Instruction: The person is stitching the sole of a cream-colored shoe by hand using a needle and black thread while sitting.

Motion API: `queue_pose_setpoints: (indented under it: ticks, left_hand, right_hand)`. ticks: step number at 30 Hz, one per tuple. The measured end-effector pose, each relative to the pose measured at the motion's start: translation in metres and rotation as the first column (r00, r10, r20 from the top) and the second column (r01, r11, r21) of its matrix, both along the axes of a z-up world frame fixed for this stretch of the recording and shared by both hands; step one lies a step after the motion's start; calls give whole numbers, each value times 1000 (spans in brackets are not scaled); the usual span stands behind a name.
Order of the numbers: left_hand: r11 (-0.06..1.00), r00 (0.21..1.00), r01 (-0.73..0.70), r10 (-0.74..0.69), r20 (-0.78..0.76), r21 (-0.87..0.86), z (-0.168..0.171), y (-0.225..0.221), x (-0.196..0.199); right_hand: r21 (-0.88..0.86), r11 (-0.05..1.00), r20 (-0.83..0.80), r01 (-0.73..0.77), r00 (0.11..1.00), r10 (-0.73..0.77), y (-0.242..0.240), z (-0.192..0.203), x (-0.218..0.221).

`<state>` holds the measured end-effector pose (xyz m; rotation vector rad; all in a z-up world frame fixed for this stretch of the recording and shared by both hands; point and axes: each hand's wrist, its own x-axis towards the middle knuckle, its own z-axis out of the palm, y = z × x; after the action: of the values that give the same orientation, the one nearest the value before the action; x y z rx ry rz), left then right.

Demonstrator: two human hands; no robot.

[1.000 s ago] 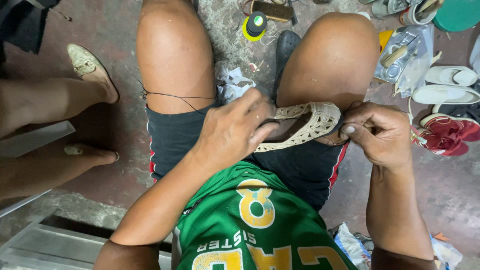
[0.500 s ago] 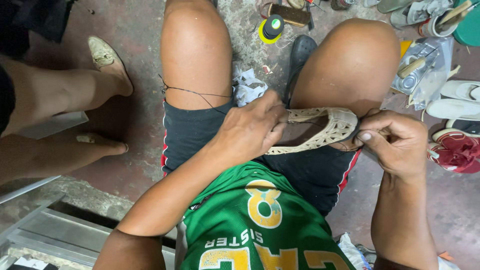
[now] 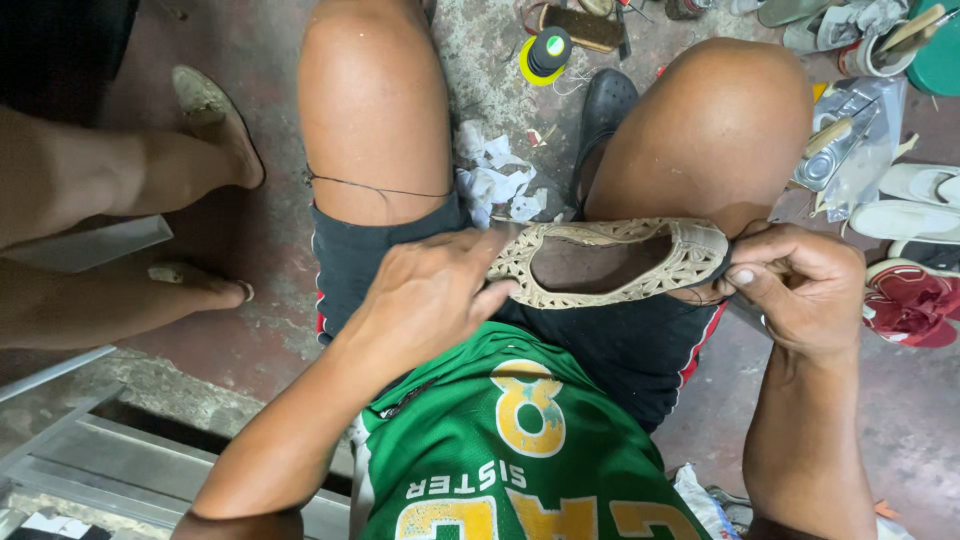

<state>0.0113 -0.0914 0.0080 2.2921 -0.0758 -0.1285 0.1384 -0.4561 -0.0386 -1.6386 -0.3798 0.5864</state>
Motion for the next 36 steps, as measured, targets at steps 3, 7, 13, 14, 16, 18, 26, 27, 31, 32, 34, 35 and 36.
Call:
queue_pose_setpoints:
  ticks: [3,7,13,14,16,18,26,27,31,32,34,35,36]
  left_hand:
    - [992,995,-78,71,-75,-103,3,14,-6]
    - [979,988,-148,140,-65,-142,10,27,-12]
    - [940,940,-339,340,-18,34,26,51,-23]
    - [882,894,-439,447,-8,174,28,52,-26]
    - [680,772,-593,633,62,432,33,56,-32]
    - [654,704,-695,703,98,298,37,56,-35]
    - [992,993,-93,99,70,-83,-6,-17,-3]
    - [991,997,-69,65,-36,-118,-17,-23,-2]
    - [914,986,-159,164,-19,-372,-38,-20,-5]
    - [866,971,-237,193,-142,-440,-38,-20,-10]
    - [684,953,-303,202,-227,-664,-38,-16,-16]
    - [533,961,-268,203,-186,-803,-39,-14,-17]
    - [362,971,-205,195,-141,-909,-38,-12,-18]
  right_hand:
    - [10,1000,-11,17,1000,-17,-2,0,-3]
    - [39,999,2,2,1000,-2,2,-4,1]
    - [42,999,-21,-14,1000,15,9,6,1]
    - [45,999,-21,-19,1000,20,10,6,1]
    - [56,998,-13,-25,1000,25,11,6,2]
    - [37,999,-10,-22,1000,23,9,5,2]
    - [-94,995,35,20,999,-17,-4,-12,0]
    - [-77,997,19,16,1000,-14,-7,-17,0]
    - [-62,998,41,11,999,-8,-17,-32,-5]
    - [-58,998,38,-9,999,11,-20,-33,-4]
    - [-40,999,36,-16,999,18,-21,-38,0]
    - [-35,999,36,-25,999,27,-18,-42,3]
    - [-45,999,37,-20,999,22,-17,-42,2]
